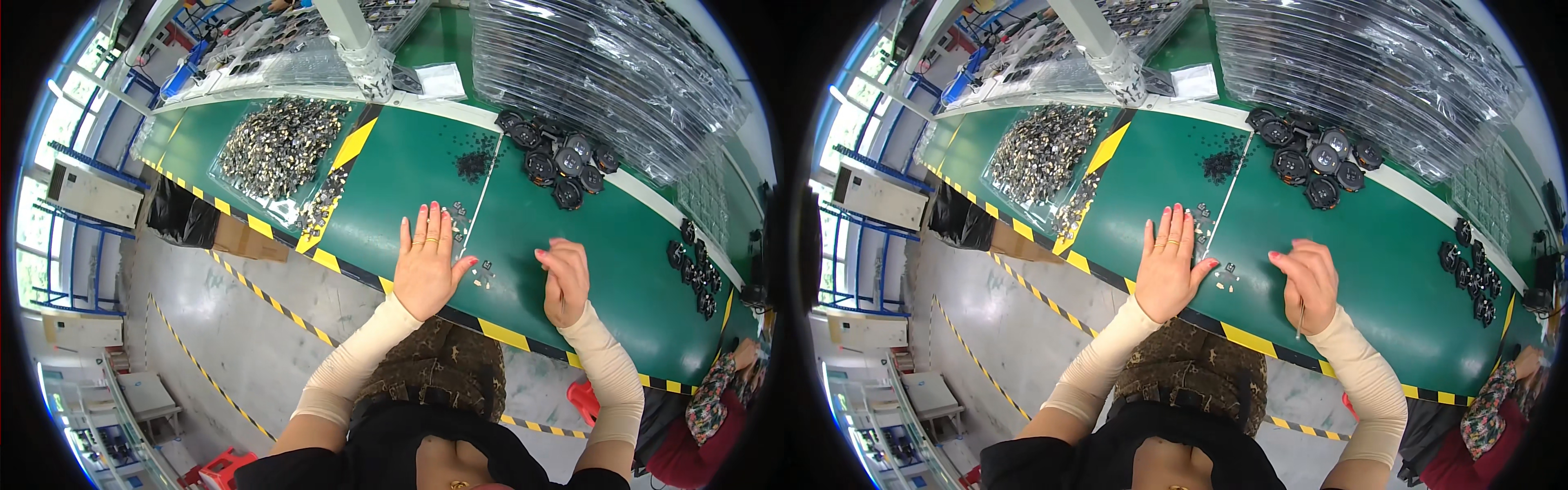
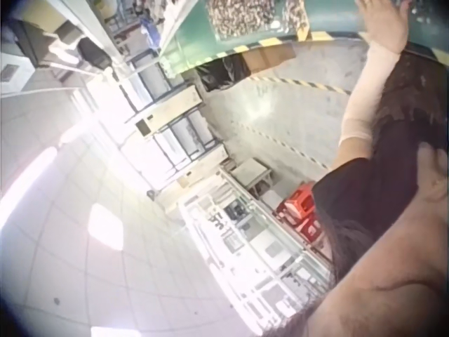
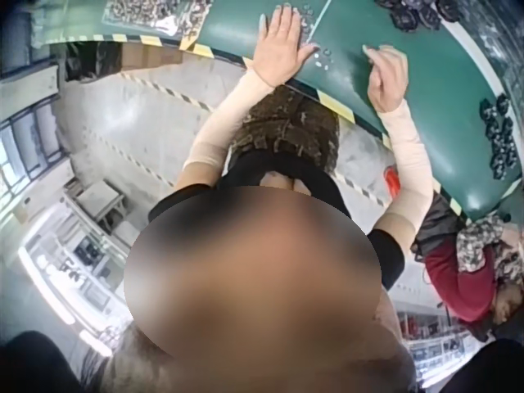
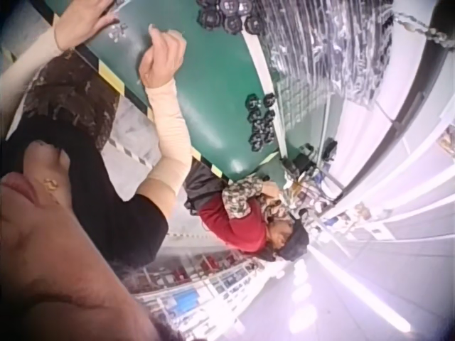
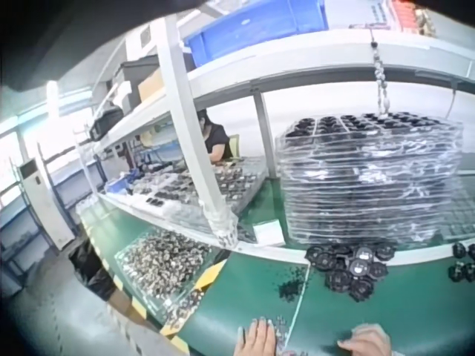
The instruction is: Assembling small speaker components at an electronics factory workstation.
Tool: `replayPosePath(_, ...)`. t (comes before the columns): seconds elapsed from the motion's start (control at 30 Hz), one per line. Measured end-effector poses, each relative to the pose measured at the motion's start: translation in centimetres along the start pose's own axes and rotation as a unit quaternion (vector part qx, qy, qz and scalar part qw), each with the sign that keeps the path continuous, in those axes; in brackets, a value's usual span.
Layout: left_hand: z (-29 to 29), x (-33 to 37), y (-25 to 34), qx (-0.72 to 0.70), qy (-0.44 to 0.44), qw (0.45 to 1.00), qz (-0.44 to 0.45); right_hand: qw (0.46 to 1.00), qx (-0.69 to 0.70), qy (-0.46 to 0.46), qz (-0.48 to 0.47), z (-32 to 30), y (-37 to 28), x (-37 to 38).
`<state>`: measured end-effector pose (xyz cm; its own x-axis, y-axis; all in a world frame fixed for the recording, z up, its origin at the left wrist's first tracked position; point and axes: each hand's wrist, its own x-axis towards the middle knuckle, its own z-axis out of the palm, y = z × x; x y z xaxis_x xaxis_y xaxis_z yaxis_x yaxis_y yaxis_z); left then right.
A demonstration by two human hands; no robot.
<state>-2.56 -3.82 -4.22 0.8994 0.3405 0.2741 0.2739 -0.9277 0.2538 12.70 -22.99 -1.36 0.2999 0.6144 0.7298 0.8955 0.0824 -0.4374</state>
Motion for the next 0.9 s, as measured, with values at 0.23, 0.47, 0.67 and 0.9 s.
replayPosePath(0.23,-1.9,-2.5,-0.3,-0.022,-0.024,0.999,-0.022,0.997,-0.003,-0.066,0.026,0.4,0.5,-0.5)
replayPosePath(0.47,-0.3,-0.6,0.7,0.027,-0.017,0.999,0.031,0.996,-0.042,-0.077,0.010,0.7,0.4,-0.5)
replayPosePath(0.67,0.6,0.2,1.8,0.020,-0.008,0.999,0.044,0.997,-0.044,-0.065,0.020,0.6,0.5,-0.5)
replayPosePath(0.9,-0.3,1.0,2.3,-0.013,0.008,0.995,0.094,0.997,-0.040,-0.061,0.027,0.6,0.5,-0.6)
